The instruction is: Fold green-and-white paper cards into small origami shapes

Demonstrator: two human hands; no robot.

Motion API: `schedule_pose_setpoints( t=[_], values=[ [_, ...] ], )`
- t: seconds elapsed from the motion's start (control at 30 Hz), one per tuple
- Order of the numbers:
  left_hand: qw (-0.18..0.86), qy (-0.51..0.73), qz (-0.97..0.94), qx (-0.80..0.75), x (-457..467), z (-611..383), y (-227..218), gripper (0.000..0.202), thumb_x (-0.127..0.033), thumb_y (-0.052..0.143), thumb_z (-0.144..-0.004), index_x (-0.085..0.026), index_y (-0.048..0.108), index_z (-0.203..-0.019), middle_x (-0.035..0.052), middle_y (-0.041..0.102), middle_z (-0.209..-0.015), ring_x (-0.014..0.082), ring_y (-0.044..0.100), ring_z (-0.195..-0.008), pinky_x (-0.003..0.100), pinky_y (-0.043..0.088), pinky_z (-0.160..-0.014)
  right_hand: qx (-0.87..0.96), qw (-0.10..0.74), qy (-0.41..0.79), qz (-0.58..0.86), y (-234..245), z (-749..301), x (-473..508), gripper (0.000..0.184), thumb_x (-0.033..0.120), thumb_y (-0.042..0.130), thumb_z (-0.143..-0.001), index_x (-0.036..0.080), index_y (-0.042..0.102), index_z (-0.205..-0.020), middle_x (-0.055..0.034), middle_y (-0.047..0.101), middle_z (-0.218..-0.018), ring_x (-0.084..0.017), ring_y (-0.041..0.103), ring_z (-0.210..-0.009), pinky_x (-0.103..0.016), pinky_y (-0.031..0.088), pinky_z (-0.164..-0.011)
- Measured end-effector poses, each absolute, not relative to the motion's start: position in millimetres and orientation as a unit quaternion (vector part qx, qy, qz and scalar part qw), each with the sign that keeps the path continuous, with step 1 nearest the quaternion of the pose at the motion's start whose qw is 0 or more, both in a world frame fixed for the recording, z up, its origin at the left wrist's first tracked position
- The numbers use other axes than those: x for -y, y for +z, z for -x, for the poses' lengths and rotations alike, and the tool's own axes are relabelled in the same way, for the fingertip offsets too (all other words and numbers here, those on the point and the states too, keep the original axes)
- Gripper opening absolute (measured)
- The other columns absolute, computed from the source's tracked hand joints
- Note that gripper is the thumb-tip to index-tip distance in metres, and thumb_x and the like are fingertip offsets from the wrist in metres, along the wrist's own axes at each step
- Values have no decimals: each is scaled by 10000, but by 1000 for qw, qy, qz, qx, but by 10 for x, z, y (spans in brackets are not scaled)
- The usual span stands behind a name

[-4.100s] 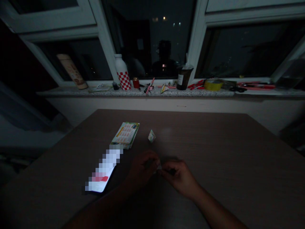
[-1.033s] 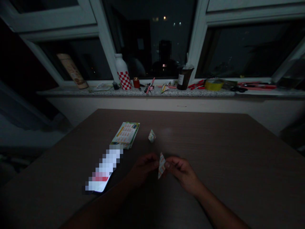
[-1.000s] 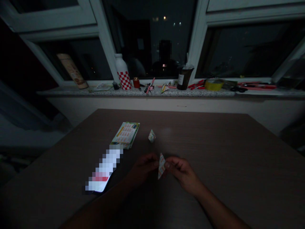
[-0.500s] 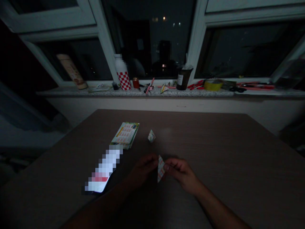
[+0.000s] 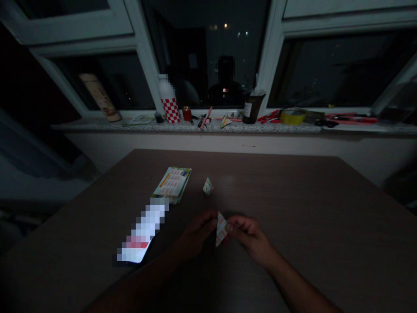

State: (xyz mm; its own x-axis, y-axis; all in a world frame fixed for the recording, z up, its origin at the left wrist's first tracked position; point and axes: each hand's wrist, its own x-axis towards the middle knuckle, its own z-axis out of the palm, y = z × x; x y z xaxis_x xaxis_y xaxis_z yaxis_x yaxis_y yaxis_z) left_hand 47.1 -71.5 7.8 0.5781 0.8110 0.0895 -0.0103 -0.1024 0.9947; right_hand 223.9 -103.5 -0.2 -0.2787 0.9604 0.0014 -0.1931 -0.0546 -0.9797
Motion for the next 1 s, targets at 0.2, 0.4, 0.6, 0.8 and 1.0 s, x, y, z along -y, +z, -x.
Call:
schedule_pose_setpoints(
  t=[0.2,0.4,0.6,0.8,1.0],
  values=[
    [575,340,-674,-314,719,-456,87,160,-298,449,-865,-157,513,-822,-9,494,-737,118,458,-685,227,376,-651,511,464,597,409,20,-2224,1051,268,412,632,-792,157,674,-722,-28,662,-640,-134,582,-586,-247,439,-591],
    [560,341,-668,-351,707,-457,100,93,-237,522,-788,-150,530,-821,-4,527,-718,115,493,-655,218,393,-610,544,458,541,449,61,-2194,1065,287,440,617,-793,170,670,-712,-13,650,-621,-134,571,-580,-243,433,-582],
    [507,326,-700,-382,725,-459,54,84,-188,543,-756,-153,555,-831,-5,571,-712,112,516,-638,210,392,-586,571,448,498,475,85,-2181,1066,276,426,607,-803,176,687,-716,-17,658,-620,-143,579,-592,-242,444,-590],
    [543,311,-681,-381,704,-454,43,159,-145,584,-691,-152,550,-846,-23,560,-703,110,521,-638,203,394,-576,595,426,504,459,75,-2207,1072,221,383,600,-816,209,733,-842,-32,712,-729,-175,626,-688,-269,479,-655],
    [533,307,-689,-383,675,-443,39,188,-112,593,-649,-154,534,-823,-41,520,-690,90,472,-603,186,357,-539,627,399,502,443,90,-2205,1075,235,369,559,-849,229,737,-912,-29,716,-769,-192,634,-739,-292,478,-696]
  ],
)
